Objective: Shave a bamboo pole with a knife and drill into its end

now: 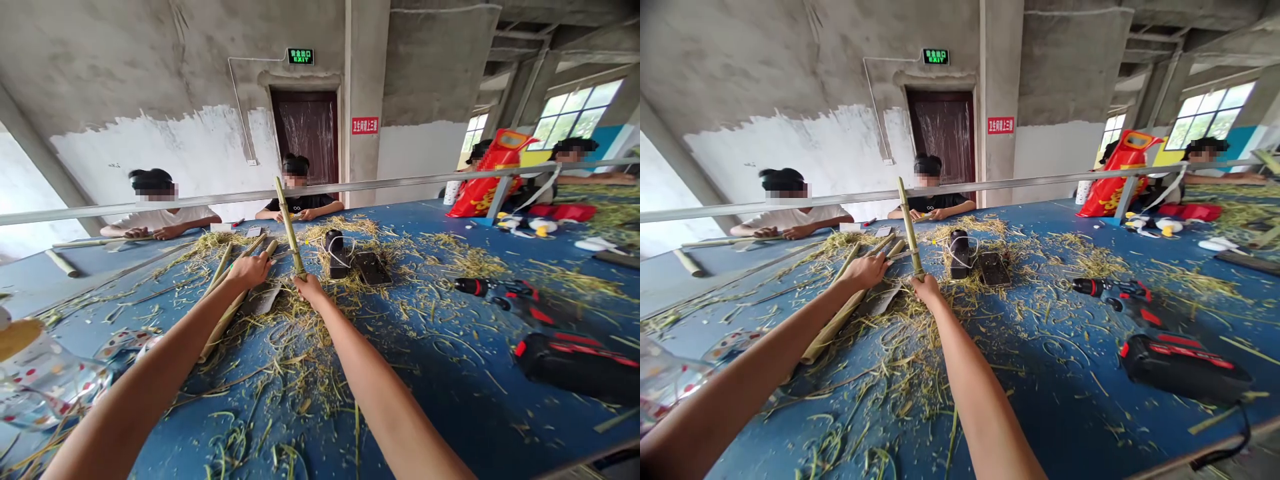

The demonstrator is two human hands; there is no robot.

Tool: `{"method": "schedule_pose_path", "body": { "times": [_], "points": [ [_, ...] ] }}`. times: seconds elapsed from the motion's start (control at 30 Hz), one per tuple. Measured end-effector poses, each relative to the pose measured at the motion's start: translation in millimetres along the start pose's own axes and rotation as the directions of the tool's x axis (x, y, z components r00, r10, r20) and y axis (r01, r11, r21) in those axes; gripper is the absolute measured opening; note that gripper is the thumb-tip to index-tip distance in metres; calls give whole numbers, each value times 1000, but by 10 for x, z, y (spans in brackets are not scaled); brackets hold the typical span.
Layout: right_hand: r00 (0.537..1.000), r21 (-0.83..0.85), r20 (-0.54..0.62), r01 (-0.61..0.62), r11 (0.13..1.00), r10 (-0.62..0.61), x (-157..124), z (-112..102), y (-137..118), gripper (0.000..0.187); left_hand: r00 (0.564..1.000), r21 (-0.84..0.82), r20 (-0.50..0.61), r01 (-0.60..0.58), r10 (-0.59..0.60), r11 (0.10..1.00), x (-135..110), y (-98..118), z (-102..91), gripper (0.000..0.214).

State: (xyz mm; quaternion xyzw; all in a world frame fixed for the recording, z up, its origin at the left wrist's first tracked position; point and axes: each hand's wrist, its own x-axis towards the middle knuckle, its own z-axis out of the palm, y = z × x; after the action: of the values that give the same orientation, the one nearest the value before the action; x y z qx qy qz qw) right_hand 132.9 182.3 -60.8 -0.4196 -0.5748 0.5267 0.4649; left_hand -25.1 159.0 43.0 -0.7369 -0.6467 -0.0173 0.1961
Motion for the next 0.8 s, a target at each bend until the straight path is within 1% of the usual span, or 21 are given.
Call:
{"method": "schedule_pose_path", "body": {
  "times": [0.1, 0.2, 0.3, 0.37, 0.5, 0.7, 0.8],
  "points": [
    [999, 53, 33, -18, 998, 17, -35, -27, -43, 23, 998, -21, 15, -58, 59, 998, -73, 100, -69, 47],
    [997, 86, 69, -42, 995, 36, -42, -57, -62, 22, 987, -26, 41, -154, 155, 988, -234, 231, -62, 50],
    [996, 104, 79, -56, 993, 48, -49, -72, -80, 19, 980, -14, 44, -193, 194, 981, -319, 280, -55, 51],
    [995, 110, 80, -60, 992, 51, -65, -74, -103, 19, 980, -2, 33, -196, 196, 981, -298, 253, -79, 52],
    [995, 101, 79, -65, 993, 57, -98, -64, -152, 26, 986, 22, -2, -167, 167, 986, -167, 154, -117, 53],
    [996, 52, 69, -55, 997, 51, -51, -48, -132, 28, 984, 74, 18, -177, 176, 981, 4, 82, -43, 55],
    [998, 21, 62, -35, 999, 33, -22, -44, -117, 27, 983, 99, 20, -185, 184, 978, 70, 45, -41, 55]
  ]
}}
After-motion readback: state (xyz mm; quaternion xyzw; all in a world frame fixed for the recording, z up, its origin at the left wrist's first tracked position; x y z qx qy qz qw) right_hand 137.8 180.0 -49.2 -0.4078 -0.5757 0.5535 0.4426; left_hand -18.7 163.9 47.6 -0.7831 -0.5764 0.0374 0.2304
